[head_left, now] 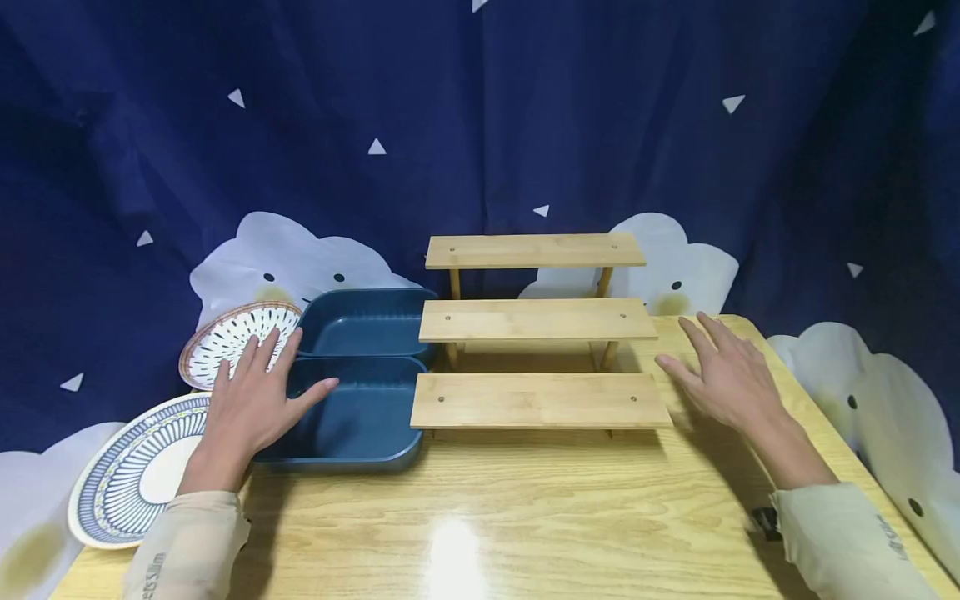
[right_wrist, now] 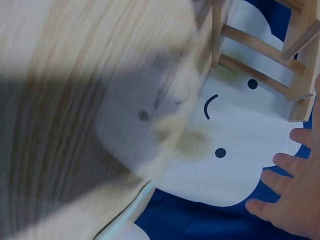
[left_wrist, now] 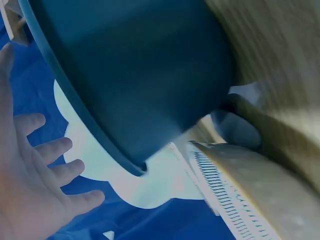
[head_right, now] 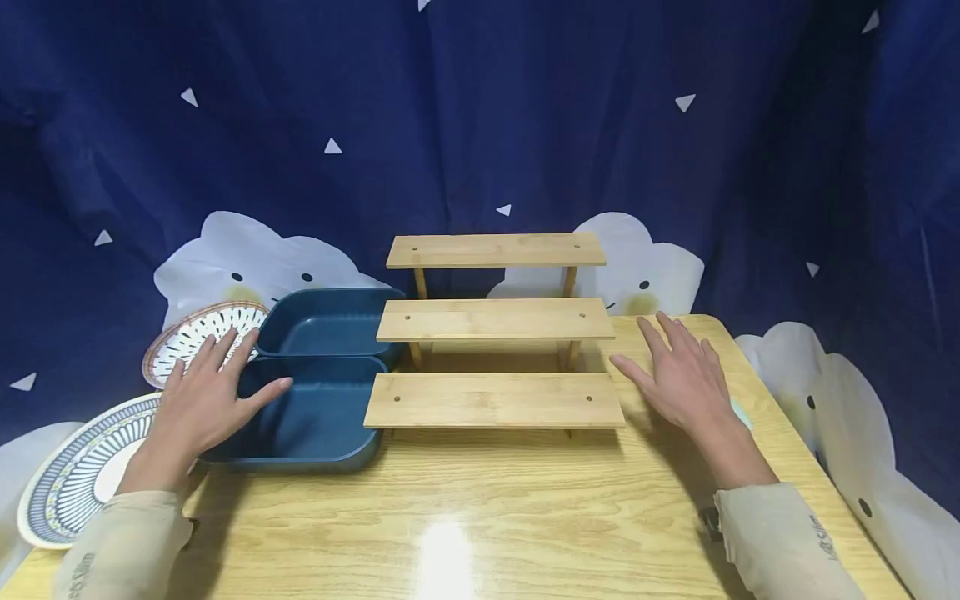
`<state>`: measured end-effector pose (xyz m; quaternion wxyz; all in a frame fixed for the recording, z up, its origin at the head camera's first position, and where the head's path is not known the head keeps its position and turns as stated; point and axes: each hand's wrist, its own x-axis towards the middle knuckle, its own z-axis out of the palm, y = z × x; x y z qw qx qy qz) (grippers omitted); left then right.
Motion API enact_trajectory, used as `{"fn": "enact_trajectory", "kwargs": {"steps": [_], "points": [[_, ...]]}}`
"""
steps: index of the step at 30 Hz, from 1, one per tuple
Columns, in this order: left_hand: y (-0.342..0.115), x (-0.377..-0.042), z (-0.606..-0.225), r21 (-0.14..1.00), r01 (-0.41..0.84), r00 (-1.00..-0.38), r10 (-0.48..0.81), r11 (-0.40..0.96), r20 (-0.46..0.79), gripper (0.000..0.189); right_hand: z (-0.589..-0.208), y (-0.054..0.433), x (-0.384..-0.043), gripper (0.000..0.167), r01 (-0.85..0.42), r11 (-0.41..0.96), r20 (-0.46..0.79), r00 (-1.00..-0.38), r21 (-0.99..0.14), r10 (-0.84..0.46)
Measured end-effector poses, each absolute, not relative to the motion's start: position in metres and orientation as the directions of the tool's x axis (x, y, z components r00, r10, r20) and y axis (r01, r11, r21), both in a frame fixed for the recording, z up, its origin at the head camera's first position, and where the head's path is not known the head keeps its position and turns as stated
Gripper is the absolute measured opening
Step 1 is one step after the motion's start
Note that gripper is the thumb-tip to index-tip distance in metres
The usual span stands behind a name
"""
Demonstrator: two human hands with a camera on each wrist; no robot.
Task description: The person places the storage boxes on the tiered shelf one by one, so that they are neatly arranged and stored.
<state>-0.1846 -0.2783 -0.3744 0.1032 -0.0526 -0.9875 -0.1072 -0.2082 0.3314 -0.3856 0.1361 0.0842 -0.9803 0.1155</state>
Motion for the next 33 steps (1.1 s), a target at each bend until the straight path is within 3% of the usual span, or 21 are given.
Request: {"fn": "enact_trajectory", "kwargs": {"steps": [5, 11, 22, 33], "points": [[-0.291, -0.180, -0.380, 0.250, 0.124, -0.960, 0.053, 0.960, 0.273, 0.107, -0.383, 0.326, -0.206, 0.078, -0.201, 0.908, 0.269, -0.958, -0.367, -0.103], [-0.306, -0.175, -0.384, 0.321, 0.113, -0.953, 0.011, 0.940, 0.303, 0.107, -0.381, 0.322, -0.205, 0.079, -0.205, 0.858, 0.235, -0.967, -0.471, -0.103], [-0.321, -0.173, -0.393, 0.520, 0.089, -0.974, -0.036, 0.849, 0.225, 0.105, -0.394, 0.322, -0.189, 0.073, -0.211, 0.786, 0.211, -0.972, -0.582, -0.105], [-0.336, -0.175, -0.399, 0.576, 0.055, -0.987, -0.042, 0.816, 0.153, 0.097, -0.400, 0.319, -0.180, 0.068, -0.231, 0.635, 0.177, -0.973, -0.737, -0.148]]}}
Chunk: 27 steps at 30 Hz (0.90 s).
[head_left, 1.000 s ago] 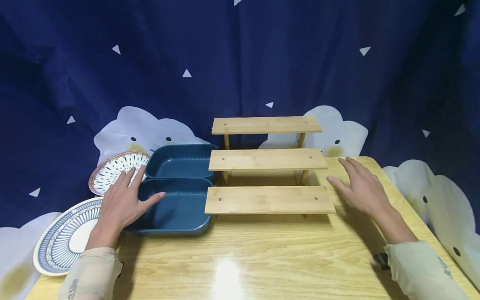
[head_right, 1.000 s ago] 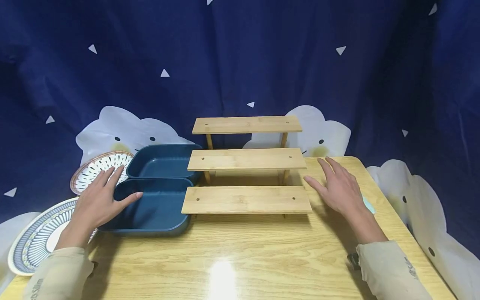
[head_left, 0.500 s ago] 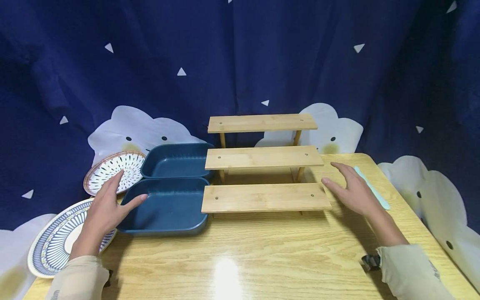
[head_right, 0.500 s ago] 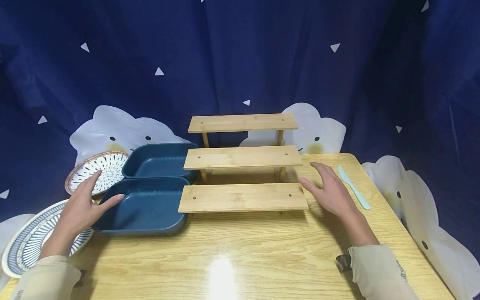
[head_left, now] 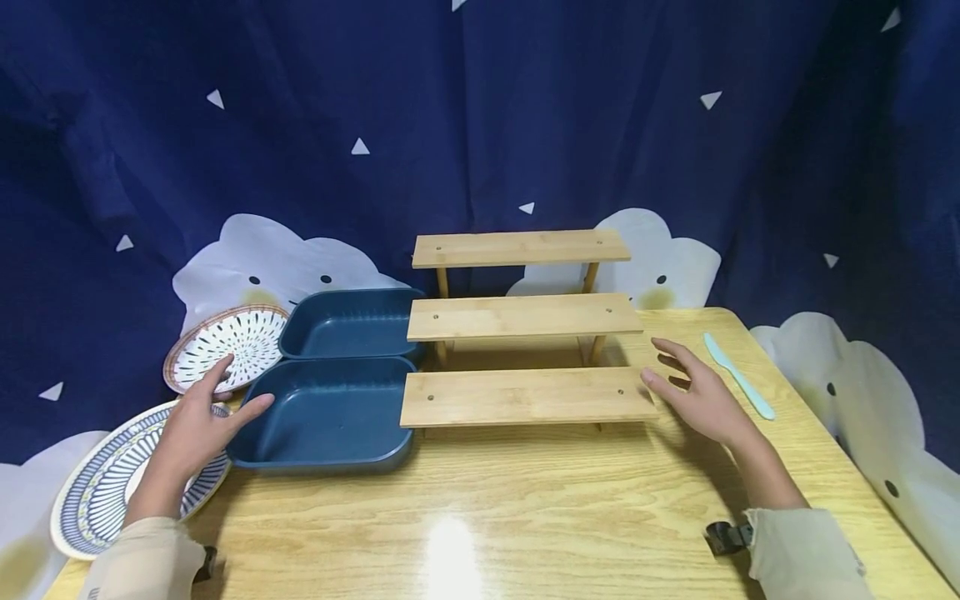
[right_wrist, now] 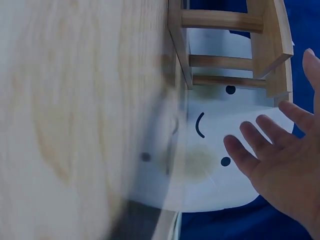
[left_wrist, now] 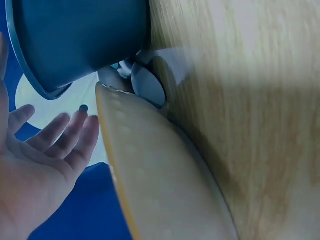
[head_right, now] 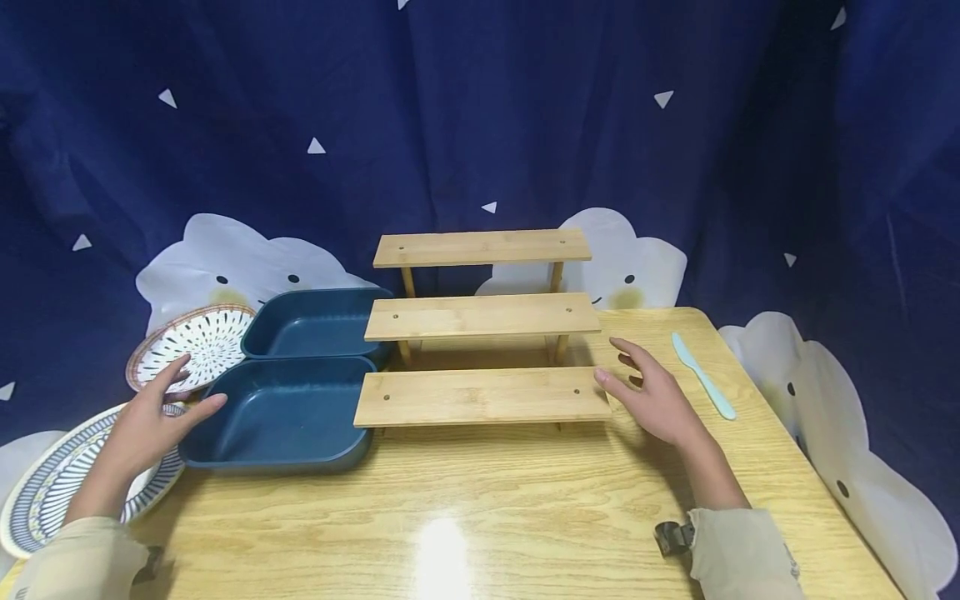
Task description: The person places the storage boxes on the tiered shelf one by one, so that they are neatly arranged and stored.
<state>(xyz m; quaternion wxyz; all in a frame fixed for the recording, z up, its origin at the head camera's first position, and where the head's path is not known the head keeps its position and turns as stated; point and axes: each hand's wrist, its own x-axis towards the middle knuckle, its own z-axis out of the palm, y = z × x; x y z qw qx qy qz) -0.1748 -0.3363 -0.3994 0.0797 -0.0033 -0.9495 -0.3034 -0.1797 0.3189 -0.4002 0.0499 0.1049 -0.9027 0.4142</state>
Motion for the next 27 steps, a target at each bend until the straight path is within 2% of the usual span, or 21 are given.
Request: {"fn": "enact_trajectory", "kwargs": {"steps": [11, 18, 27], "points": [[-0.339, -0.175, -0.404, 0.611, 0.016, -0.997, -0.032, 0.791, 0.067, 0.089, -0.412, 0.319, -0.176, 0.060, -0.209, 0.541, 0.159, -0.978, -0.815, -0.138], [-0.341, -0.173, -0.408, 0.671, 0.009, -1.000, 0.001, 0.742, 0.013, 0.074, -0.420, 0.320, -0.176, 0.056, -0.194, 0.497, 0.143, -0.980, -0.846, -0.140], [-0.349, -0.170, -0.414, 0.675, 0.034, -0.998, -0.011, 0.737, 0.062, 0.052, -0.423, 0.320, -0.174, 0.053, -0.156, 0.513, 0.116, -0.987, -0.844, -0.109]]}}
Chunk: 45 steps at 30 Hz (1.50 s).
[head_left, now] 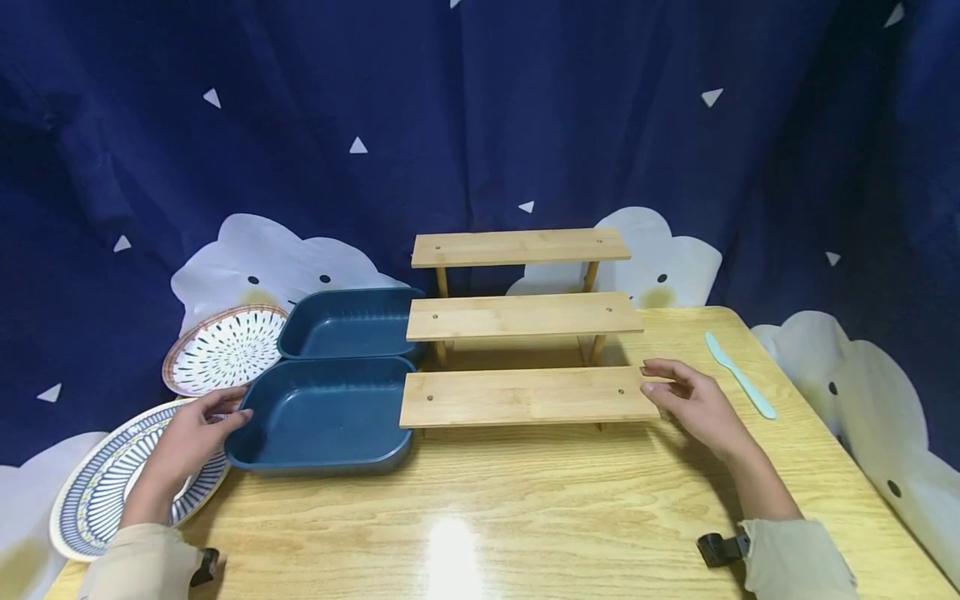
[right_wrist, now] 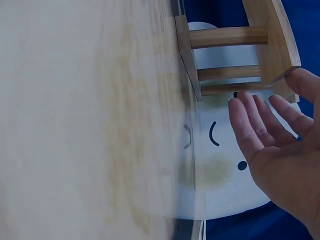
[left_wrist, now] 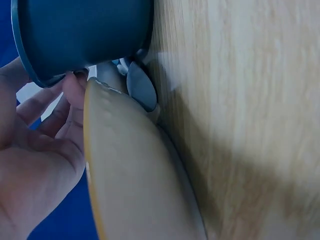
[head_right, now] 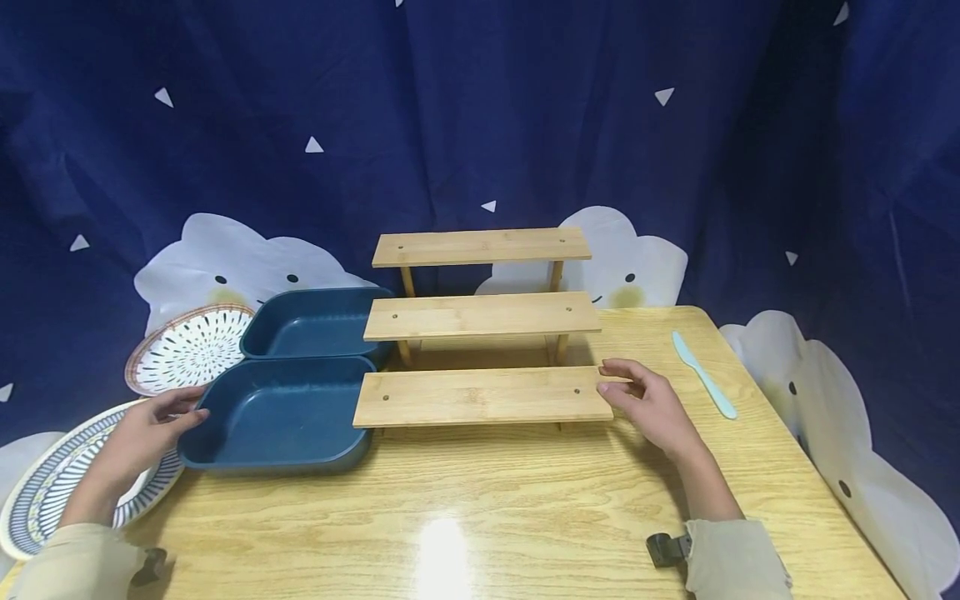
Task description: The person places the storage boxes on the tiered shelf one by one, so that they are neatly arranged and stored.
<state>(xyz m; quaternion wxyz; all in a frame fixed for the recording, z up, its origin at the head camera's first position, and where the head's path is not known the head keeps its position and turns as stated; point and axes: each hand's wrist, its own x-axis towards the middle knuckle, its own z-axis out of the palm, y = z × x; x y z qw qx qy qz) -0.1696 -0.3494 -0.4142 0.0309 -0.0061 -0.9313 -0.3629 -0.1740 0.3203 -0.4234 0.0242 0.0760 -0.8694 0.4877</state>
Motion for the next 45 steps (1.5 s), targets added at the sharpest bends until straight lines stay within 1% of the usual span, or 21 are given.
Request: {"fn": "enact_trajectory", "kwargs": {"steps": [4, 9, 11, 16, 21, 23, 28, 31, 35, 40, 45], "points": [[-0.350, -0.169, -0.416, 0.728, 0.038, -0.998, -0.015, 0.685, 0.067, 0.045, -0.421, 0.322, -0.172, 0.054, -0.135, 0.436, 0.096, -0.989, -0.890, -0.110], [-0.350, -0.169, -0.417, 0.800, 0.025, -0.999, -0.022, 0.599, 0.047, 0.043, -0.420, 0.325, -0.171, 0.054, -0.115, 0.288, 0.081, -0.988, -0.951, -0.129], [-0.351, -0.171, -0.417, 0.825, 0.015, -0.999, -0.029, 0.565, 0.038, 0.043, -0.420, 0.326, -0.170, 0.054, -0.114, 0.257, 0.080, -0.987, -0.960, -0.138], [-0.352, -0.172, -0.418, 0.873, -0.020, -0.999, -0.047, 0.487, 0.004, 0.040, -0.419, 0.327, -0.169, 0.053, -0.073, 0.242, 0.037, -0.988, -0.967, -0.152], [-0.352, -0.173, -0.417, 0.908, -0.018, -0.999, -0.033, 0.418, -0.005, 0.032, -0.416, 0.329, -0.170, 0.056, -0.014, 0.211, -0.023, -0.985, -0.977, -0.173], [-0.353, -0.174, -0.416, 0.937, -0.014, -1.000, -0.024, 0.348, -0.006, 0.031, -0.415, 0.330, -0.171, 0.057, 0.004, 0.191, -0.040, -0.982, -0.982, -0.186], [-0.355, -0.174, -0.419, 0.991, -0.010, -1.000, -0.002, 0.130, -0.010, 0.045, -0.414, 0.331, -0.172, 0.057, 0.036, 0.145, -0.066, -0.976, -0.989, -0.207], [-0.358, -0.174, -0.424, 1.000, -0.002, -1.000, 0.018, 0.019, -0.002, 0.047, -0.414, 0.330, -0.172, 0.057, 0.044, 0.137, -0.072, -0.976, -0.990, -0.208], [-0.362, -0.173, -0.430, 0.995, 0.033, -0.997, 0.067, -0.097, 0.040, 0.046, -0.414, 0.330, -0.173, 0.056, 0.047, 0.144, -0.077, -0.975, -0.988, -0.209], [-0.363, -0.172, -0.432, 0.977, 0.066, -0.992, 0.095, -0.203, 0.086, 0.047, -0.414, 0.330, -0.172, 0.057, 0.041, 0.152, -0.072, -0.975, -0.988, -0.210], [-0.362, -0.170, -0.430, 0.949, 0.084, -0.991, 0.076, -0.304, 0.112, 0.046, -0.416, 0.330, -0.172, 0.057, 0.038, 0.142, -0.068, -0.975, -0.989, -0.212]]}}
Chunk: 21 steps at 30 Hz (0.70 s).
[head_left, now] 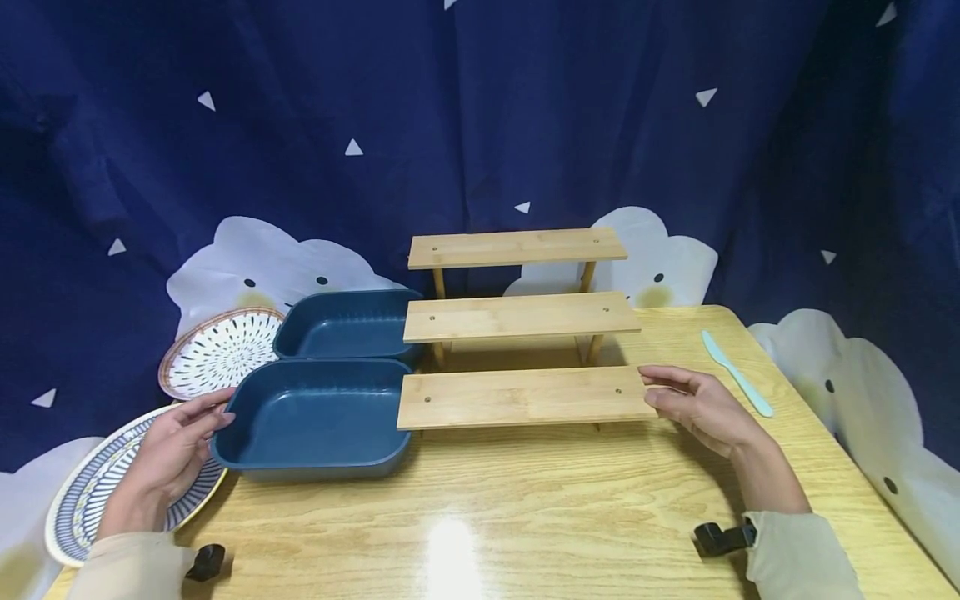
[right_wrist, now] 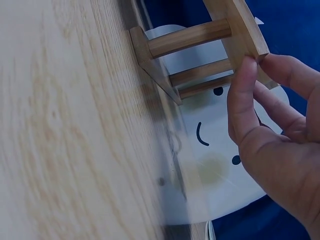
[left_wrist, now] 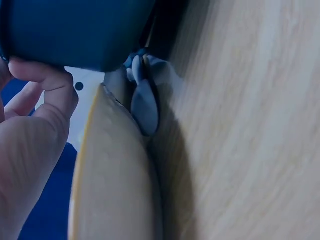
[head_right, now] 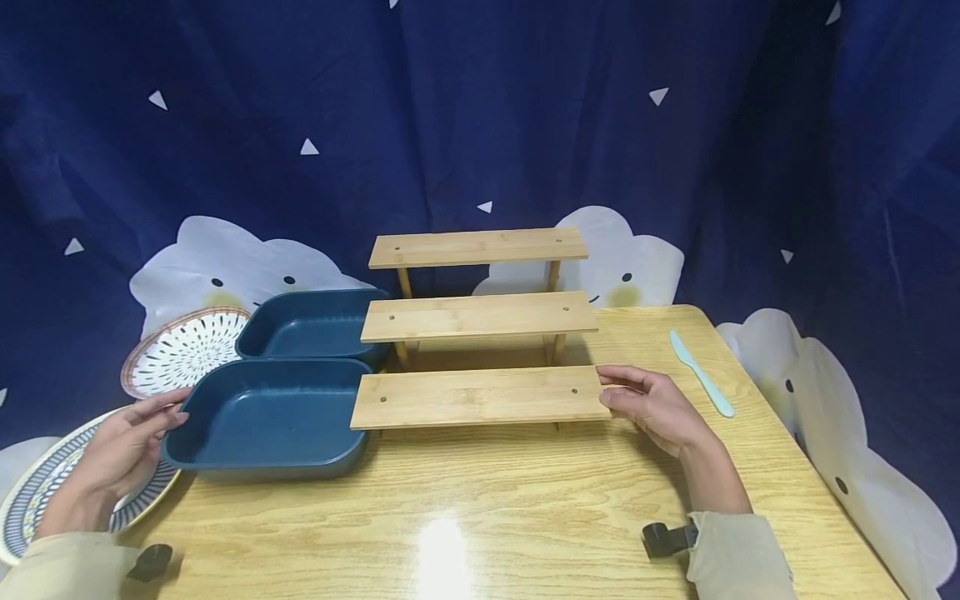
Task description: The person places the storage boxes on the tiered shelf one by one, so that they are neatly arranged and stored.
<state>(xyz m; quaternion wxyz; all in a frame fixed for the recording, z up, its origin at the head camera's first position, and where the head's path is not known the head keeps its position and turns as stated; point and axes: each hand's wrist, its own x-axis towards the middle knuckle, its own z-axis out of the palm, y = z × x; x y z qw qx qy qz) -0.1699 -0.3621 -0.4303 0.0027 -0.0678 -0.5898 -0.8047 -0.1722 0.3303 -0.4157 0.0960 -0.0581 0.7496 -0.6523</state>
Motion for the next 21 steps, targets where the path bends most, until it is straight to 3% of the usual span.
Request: {"fn": "enact_trajectory", "kwargs": {"steps": [7, 21], "points": [[-0.364, -0.166, -0.423, 0.925, 0.104, -0.991, 0.044, -0.364, 0.129, 0.046, -0.417, 0.330, -0.172, 0.061, 0.040, 0.143, -0.071, -0.975, -0.989, -0.213], [-0.369, -0.161, -0.397, 0.940, 0.162, -0.986, -0.017, -0.301, 0.165, 0.049, -0.417, 0.329, -0.171, 0.060, 0.041, 0.133, -0.070, -0.973, -0.990, -0.220]]}}
